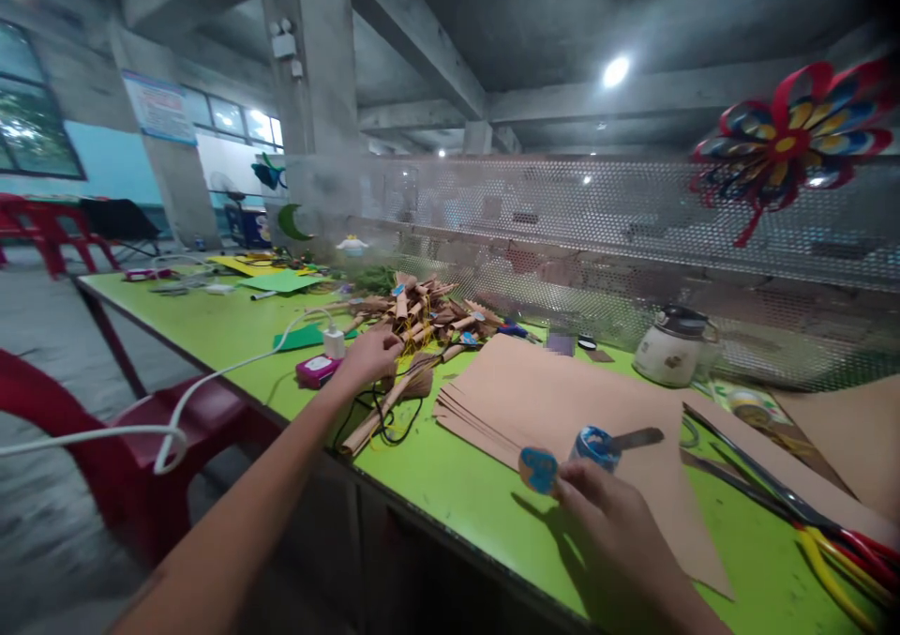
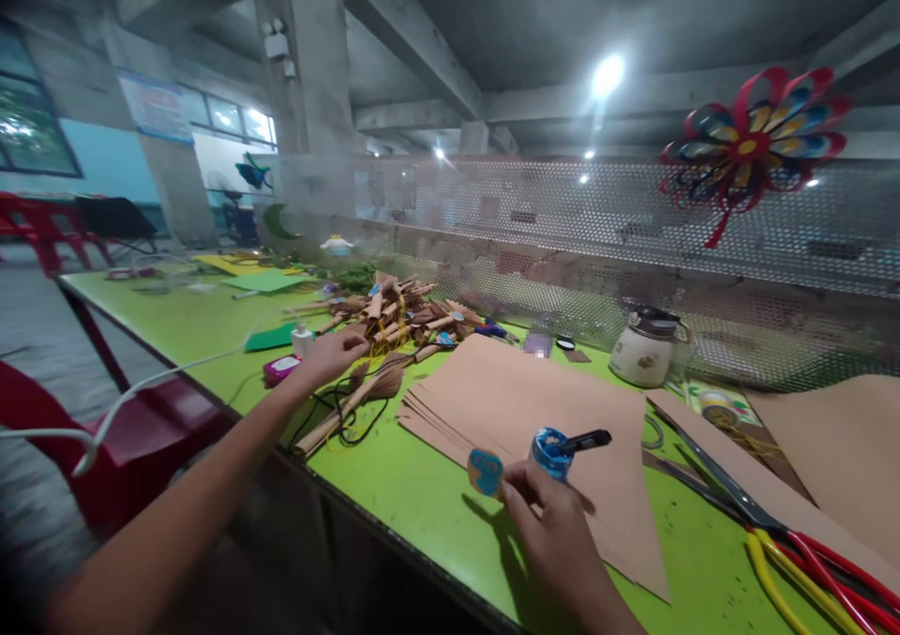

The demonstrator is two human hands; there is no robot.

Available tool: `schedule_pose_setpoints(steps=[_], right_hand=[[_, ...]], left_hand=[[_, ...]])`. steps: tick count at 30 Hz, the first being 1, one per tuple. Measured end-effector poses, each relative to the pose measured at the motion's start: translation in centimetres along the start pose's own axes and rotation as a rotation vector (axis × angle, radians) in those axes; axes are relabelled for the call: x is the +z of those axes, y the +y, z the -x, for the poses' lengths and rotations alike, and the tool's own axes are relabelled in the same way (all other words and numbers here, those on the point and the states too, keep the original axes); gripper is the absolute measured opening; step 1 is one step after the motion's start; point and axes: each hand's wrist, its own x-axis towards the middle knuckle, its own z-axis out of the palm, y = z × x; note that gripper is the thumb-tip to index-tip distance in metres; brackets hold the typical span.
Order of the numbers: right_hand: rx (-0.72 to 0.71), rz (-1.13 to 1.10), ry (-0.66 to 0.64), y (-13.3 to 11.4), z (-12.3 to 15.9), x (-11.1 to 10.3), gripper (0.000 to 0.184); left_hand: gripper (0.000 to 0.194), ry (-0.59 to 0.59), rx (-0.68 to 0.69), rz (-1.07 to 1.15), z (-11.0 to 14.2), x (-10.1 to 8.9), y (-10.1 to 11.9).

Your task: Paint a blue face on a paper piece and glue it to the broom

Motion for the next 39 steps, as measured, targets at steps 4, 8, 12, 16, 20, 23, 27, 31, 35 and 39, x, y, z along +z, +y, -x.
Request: schedule_pose_setpoints(steps=[4, 8, 12, 16, 20, 23, 27, 31, 35, 39], right_hand=[[0.009, 0.003, -0.056, -1.1, 0.2, -0.1, 0.026], [0.0, 0.022, -0.048, -1.1, 0.3, -0.1, 0.026], [-0.018, 0.041, -0.044, -1.1, 0.4, -0.1, 0.025], [-0.012, 0.043, -0.045, -1.1, 0.3, 0.0, 0.026], [-0.023, 0.035, -0.042, -0.9, 0.2, 0.1, 0.025], [-0.02, 0.033, -0.042, -0.8, 0.3, 0.0, 0.025], [0.007, 0.047, -0.045, -1.3, 0.4, -0.2, 0.026], [0.023, 0.044, -0.035, -1.6, 0.4, -0.4, 0.026], [0.026, 0.032, -0.045, -1.6, 0.2, -0.3, 0.026], [0.011, 0.016, -0.048, -1.6, 0.3, -0.3, 0.027]], left_hand=[[0.034, -0.034, -0.016, -0.165, -0.6, 0.0, -0.8], [0.034, -0.078, -0.033, -0.279, -0.2, 0.4, -1.4], [0.034, -0.087, -0.088, -0.362, 2.0, 0.5, -2.3], [0.033, -0.089, -0.16, -0.42, 5.6, 0.4, -3.1], [0.032, -0.147, -0.196, -0.445, 8.5, 1.1, -2.6], [0.032, -0.173, -0.194, -0.447, 9.2, 1.9, -1.7], [0.033, -0.186, -0.223, -0.429, 8.3, 2.6, -1.4], [0.033, -0.143, -0.257, -0.383, 7.6, 1.8, -2.1], [0.032, 0.005, -0.278, -0.329, 8.7, -0.4, -2.8], [0.023, 0.206, -0.286, -0.232, 10.1, -2.6, -3.0]])
